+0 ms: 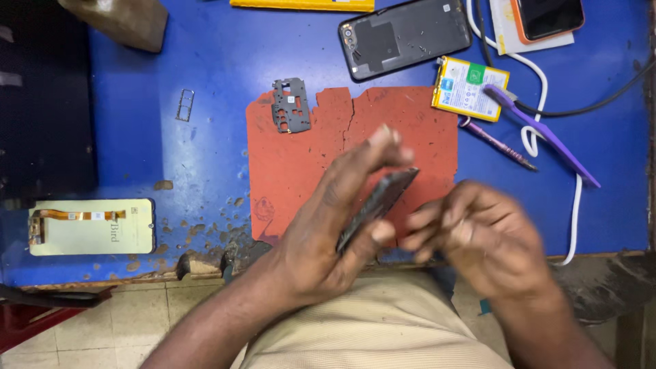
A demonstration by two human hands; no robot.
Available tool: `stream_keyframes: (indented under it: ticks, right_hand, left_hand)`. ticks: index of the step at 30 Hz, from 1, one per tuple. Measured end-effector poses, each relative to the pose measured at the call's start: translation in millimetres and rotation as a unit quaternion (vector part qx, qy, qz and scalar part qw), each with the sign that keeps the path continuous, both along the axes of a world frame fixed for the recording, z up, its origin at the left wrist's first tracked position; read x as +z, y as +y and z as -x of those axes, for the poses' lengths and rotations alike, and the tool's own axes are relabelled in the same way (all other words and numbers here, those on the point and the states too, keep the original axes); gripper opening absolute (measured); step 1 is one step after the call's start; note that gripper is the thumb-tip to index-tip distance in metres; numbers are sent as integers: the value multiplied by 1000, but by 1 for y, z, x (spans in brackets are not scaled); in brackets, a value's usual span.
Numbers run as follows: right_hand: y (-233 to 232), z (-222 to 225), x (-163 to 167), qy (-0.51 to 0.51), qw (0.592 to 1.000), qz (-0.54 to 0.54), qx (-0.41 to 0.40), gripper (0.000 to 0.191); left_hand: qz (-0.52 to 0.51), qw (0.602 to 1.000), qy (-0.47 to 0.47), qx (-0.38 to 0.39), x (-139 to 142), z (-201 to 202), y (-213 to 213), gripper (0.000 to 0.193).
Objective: The person disassembles a smartphone at a repair workbench. They pry open the phone's back cover, remove the battery, work small components loose from the frame by hand, and brush debris off the phone's interior with a purple brush.
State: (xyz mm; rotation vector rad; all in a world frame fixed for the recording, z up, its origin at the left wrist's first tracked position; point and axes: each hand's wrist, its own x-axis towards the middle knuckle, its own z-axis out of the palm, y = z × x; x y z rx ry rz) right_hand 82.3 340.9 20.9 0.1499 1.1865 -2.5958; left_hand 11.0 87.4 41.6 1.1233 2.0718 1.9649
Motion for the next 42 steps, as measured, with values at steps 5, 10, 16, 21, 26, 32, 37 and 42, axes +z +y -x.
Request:
stream_keyframes:
  ticks: [5,10,16,21,26,32,37,42]
  right_hand:
    - [5,4,15,132,839,-517,-106,10]
    - [-9,9,30,139,752,-640,-76,26]
    - [-18,20,34,195,717,-666,-67,18]
    - [-30,25,29,198,716,-667,-56,20]
    - [-40,27,25,222,698,-677,-72,20]
    - [-47,32,18,239,681,-689,-71,19]
    - [-47,32,17,254,675,-690,-57,16]
    - [-46,33,16,246,676,-693,-54,18]
  left_hand:
    - [-4,1000,27,11,8,7,11,58]
    - [82,994,23,-71,24,14,4,85]
    - [121,992,17,-39,30,24,3,101]
    - [73,997,3,-28,17,25,6,100]
    - [25,999,-22,-29,1,20,3,99]
    - [23,999,-25,-21,-6,18,0,99]
    - [26,1000,-7,-11,-8,18,-1,97]
    - [26,1000,3,-4,-10,18,-2,97]
